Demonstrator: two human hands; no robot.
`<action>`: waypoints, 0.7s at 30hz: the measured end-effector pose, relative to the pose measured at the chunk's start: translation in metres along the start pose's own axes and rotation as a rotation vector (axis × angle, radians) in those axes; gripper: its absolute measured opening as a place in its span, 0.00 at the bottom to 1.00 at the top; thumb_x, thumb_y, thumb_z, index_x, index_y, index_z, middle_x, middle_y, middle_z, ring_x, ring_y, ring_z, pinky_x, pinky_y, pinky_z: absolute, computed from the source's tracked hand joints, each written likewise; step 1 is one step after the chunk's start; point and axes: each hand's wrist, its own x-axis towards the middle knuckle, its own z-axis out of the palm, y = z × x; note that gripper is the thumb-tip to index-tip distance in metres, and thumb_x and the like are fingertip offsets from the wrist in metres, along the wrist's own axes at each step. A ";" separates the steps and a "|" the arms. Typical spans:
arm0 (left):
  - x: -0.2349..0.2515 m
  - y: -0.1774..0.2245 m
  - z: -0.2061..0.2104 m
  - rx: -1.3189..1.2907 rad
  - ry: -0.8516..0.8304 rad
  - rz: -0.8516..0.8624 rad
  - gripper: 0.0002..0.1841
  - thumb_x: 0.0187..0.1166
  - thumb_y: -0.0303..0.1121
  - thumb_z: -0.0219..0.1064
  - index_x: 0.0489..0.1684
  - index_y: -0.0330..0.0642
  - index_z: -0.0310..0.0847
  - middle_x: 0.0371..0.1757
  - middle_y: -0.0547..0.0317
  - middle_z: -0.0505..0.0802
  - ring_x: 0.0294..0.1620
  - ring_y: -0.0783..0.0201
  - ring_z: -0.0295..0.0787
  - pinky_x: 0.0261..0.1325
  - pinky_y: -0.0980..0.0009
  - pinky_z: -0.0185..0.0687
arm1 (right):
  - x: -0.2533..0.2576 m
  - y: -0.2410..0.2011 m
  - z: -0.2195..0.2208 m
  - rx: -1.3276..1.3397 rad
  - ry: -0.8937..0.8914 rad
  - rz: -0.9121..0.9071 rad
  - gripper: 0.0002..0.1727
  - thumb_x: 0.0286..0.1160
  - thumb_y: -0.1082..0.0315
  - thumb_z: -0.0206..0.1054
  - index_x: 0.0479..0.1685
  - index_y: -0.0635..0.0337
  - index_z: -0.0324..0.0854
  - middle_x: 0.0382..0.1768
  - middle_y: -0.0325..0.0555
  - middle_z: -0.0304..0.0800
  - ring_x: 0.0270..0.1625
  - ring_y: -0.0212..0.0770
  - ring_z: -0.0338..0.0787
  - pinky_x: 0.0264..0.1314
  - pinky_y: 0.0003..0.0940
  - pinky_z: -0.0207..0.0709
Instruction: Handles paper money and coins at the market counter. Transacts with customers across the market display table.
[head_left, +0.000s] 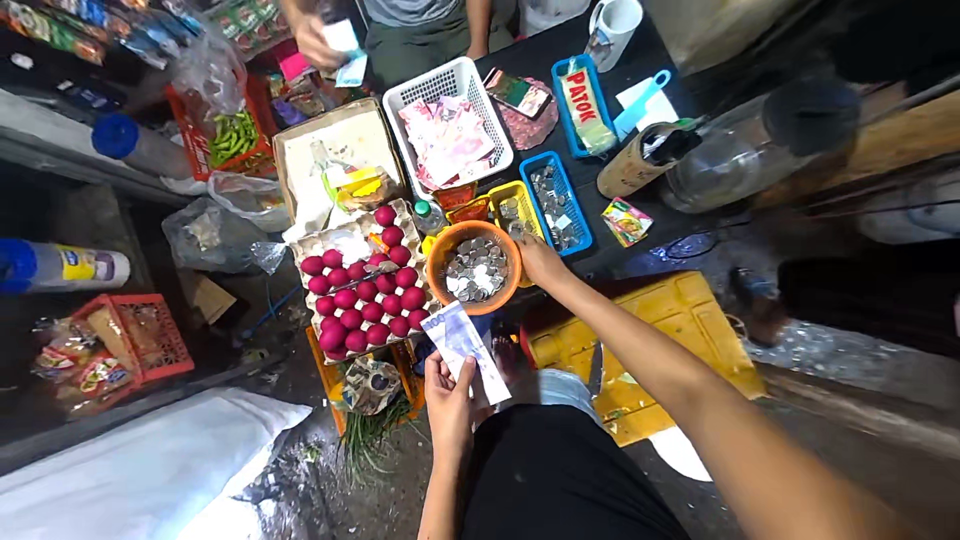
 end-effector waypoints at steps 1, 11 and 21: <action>-0.001 0.000 -0.002 0.004 0.010 -0.003 0.21 0.77 0.17 0.66 0.67 0.28 0.68 0.46 0.47 0.92 0.43 0.63 0.93 0.49 0.69 0.91 | -0.003 0.001 0.001 -0.002 -0.007 -0.001 0.25 0.73 0.82 0.67 0.73 0.72 0.77 0.72 0.70 0.78 0.73 0.71 0.79 0.69 0.64 0.79; -0.007 0.003 -0.009 0.041 0.020 0.020 0.19 0.78 0.18 0.67 0.66 0.29 0.71 0.47 0.47 0.92 0.44 0.63 0.93 0.50 0.70 0.90 | 0.001 -0.004 -0.007 -0.070 -0.214 0.054 0.29 0.46 0.73 0.87 0.53 0.76 0.86 0.85 0.63 0.63 0.77 0.70 0.75 0.68 0.65 0.80; -0.011 0.005 -0.014 0.007 0.011 0.018 0.18 0.79 0.18 0.66 0.66 0.28 0.71 0.49 0.44 0.92 0.45 0.60 0.93 0.50 0.66 0.91 | 0.016 -0.006 -0.032 -0.171 -0.524 0.008 0.22 0.66 0.66 0.78 0.54 0.76 0.85 0.56 0.69 0.89 0.62 0.67 0.88 0.63 0.70 0.77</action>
